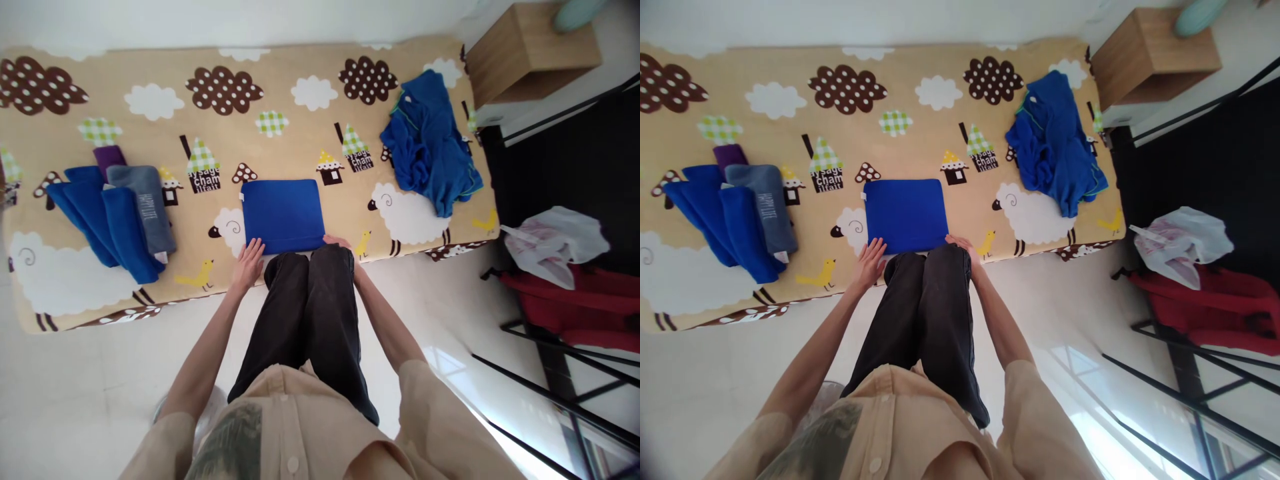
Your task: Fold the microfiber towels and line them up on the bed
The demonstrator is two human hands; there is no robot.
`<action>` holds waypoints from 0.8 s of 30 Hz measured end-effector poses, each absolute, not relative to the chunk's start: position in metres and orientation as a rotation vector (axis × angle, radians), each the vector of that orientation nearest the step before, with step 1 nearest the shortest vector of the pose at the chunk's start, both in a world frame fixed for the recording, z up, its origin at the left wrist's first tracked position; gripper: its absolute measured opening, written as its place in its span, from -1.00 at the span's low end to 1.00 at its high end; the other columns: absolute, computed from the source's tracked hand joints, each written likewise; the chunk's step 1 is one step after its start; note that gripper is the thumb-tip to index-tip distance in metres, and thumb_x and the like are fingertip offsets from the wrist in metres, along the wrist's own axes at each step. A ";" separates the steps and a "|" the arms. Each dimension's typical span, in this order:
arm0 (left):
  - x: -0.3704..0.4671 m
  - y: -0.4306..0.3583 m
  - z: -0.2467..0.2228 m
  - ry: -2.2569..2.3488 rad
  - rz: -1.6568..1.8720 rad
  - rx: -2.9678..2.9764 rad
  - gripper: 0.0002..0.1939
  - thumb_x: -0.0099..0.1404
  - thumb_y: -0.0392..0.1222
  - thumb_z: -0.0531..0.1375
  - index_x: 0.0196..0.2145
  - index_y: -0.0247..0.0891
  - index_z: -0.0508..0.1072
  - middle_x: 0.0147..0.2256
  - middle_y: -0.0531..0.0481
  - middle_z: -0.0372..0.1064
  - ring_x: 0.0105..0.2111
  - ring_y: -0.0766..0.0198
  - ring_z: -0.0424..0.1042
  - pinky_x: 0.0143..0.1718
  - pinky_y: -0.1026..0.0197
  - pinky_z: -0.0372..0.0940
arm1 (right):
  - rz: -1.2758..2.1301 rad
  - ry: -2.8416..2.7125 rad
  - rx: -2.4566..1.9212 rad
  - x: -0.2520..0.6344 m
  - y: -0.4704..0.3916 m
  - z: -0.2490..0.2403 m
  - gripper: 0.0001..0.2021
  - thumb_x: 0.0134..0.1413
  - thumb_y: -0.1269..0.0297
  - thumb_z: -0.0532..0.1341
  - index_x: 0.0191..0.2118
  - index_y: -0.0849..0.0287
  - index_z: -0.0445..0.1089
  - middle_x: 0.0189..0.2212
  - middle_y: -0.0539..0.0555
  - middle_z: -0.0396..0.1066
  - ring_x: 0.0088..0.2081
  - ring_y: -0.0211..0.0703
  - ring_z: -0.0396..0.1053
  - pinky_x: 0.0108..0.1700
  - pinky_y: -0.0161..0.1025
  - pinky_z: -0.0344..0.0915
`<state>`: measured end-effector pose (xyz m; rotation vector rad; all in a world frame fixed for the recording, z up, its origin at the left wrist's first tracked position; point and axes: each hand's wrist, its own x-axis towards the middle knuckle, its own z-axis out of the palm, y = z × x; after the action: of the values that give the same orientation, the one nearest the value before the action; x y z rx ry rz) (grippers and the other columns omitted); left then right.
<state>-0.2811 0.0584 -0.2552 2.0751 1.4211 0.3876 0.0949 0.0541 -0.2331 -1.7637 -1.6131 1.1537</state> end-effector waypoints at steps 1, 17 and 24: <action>-0.280 0.062 -0.257 1.457 0.361 2.049 -0.36 0.36 -0.21 0.08 0.37 -0.25 0.25 0.41 -0.18 0.06 0.46 0.03 -0.05 0.47 -0.19 -0.20 | 1.171 -1.675 -1.710 0.097 0.058 -0.236 -0.63 0.18 0.44 0.21 0.05 0.00 0.55 0.21 -0.02 0.45 0.31 -0.07 0.31 0.45 -0.02 0.06; -0.260 0.078 -0.265 1.730 0.301 1.920 -0.30 0.25 -0.43 0.04 0.35 -0.22 0.29 0.35 -0.20 0.19 0.40 0.02 0.09 0.43 -0.21 -0.15 | 1.050 -1.808 -1.806 0.085 0.070 -0.239 -0.51 0.16 0.39 0.22 0.22 0.13 0.44 0.25 0.12 0.39 0.30 0.11 0.25 0.39 0.07 0.10; -0.260 0.088 -0.255 1.710 0.226 1.898 -0.37 0.27 -0.50 -0.02 0.24 -0.29 0.42 0.28 -0.31 0.29 0.35 -0.07 0.20 0.36 -0.24 0.01 | 1.009 -1.662 -1.859 0.077 0.066 -0.242 -0.55 0.18 0.38 0.23 0.19 0.18 0.47 0.12 0.20 0.46 0.19 0.08 0.33 0.32 0.00 0.19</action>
<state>-0.2604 0.0877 -0.2549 1.8981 1.7100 0.2257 0.0770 0.0660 -0.2421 -1.8593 -1.6625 1.0090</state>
